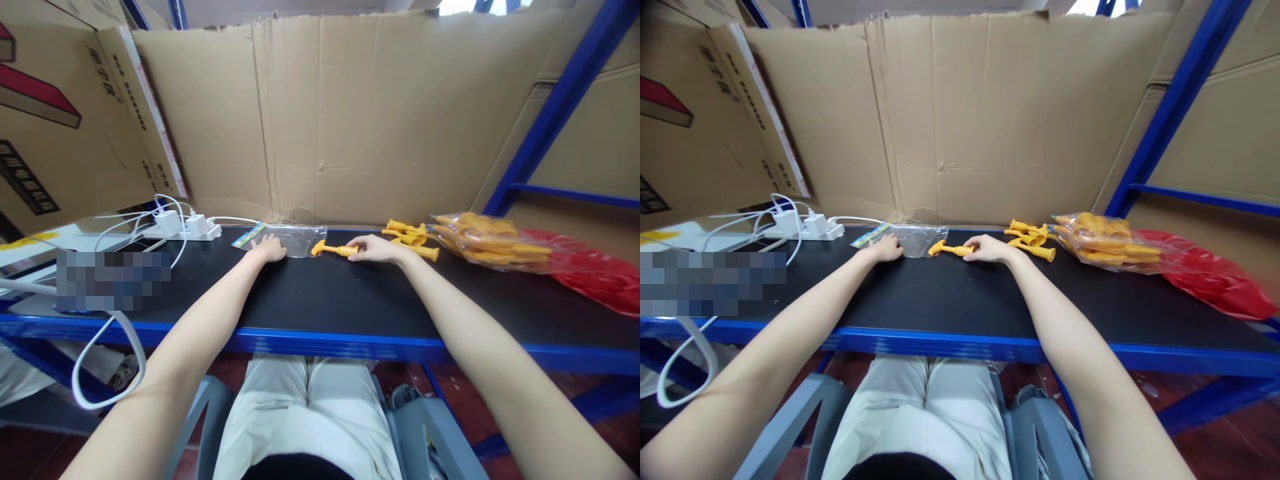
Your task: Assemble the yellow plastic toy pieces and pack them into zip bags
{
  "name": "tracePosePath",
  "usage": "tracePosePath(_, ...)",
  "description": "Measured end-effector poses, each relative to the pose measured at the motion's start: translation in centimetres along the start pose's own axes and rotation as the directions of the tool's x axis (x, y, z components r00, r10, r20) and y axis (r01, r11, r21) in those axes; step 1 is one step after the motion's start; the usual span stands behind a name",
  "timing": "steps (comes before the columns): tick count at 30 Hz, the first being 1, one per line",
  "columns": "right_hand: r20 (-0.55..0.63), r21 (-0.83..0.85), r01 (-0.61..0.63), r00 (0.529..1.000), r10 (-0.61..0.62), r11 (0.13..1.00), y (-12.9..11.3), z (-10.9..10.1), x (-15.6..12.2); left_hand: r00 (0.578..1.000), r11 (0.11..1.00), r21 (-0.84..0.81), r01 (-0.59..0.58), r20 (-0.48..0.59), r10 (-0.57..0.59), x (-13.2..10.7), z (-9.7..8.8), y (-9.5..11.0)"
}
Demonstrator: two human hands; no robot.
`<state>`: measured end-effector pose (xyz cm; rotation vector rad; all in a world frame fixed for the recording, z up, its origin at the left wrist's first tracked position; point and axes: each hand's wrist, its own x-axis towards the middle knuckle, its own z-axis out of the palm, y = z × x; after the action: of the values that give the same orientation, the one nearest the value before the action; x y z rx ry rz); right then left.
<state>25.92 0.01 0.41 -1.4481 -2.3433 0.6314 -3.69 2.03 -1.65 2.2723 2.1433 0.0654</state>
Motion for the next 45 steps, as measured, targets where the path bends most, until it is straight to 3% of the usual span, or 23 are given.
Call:
tracePosePath(5, -0.017, 0.130, 0.038, 0.999, -0.036, 0.991, -0.1, 1.2, 0.7, 0.994, 0.993, -0.107, -0.038, -0.110, 0.026, -0.2, -0.1, 0.6)
tracePosePath(11, -0.076, 0.133, 0.103, 0.993, -0.093, 0.986, -0.5, 2.3, 1.4, 0.985, 0.970, -0.214, -0.117, -0.153, 0.085, -0.7, -0.2, 1.8)
tracePosePath(19, -0.146, 0.046, 0.145, 0.980, -0.137, 0.988, -0.6, 1.8, 1.1, 0.981, 0.968, -0.210, -0.138, -0.167, 0.103, -1.2, -0.4, 2.1)
tracePosePath(26, -0.036, 0.195, 0.154, 0.988, -0.150, 0.969, -1.8, 1.9, 0.6, 0.962, 0.958, -0.189, -0.215, -0.208, 0.175, -1.5, -0.5, 3.1)
tracePosePath(30, -0.053, 0.217, 0.175, 0.985, -0.167, 0.960, -2.0, 1.8, 0.5, 0.953, 0.954, -0.149, -0.261, -0.198, 0.230, -1.6, -0.6, 2.9)
tracePosePath(39, -0.120, 0.269, 0.258, 0.965, -0.234, 0.928, -3.2, 1.6, 0.2, 0.844, 0.885, -0.076, -0.460, -0.346, 0.409, -3.4, -1.2, 5.1)
tracePosePath(45, -0.144, 0.173, 0.312, 0.946, -0.290, 0.934, -4.1, 2.6, 0.2, 0.741, 0.772, -0.122, -0.624, -0.406, 0.535, -4.4, -1.3, 6.4)
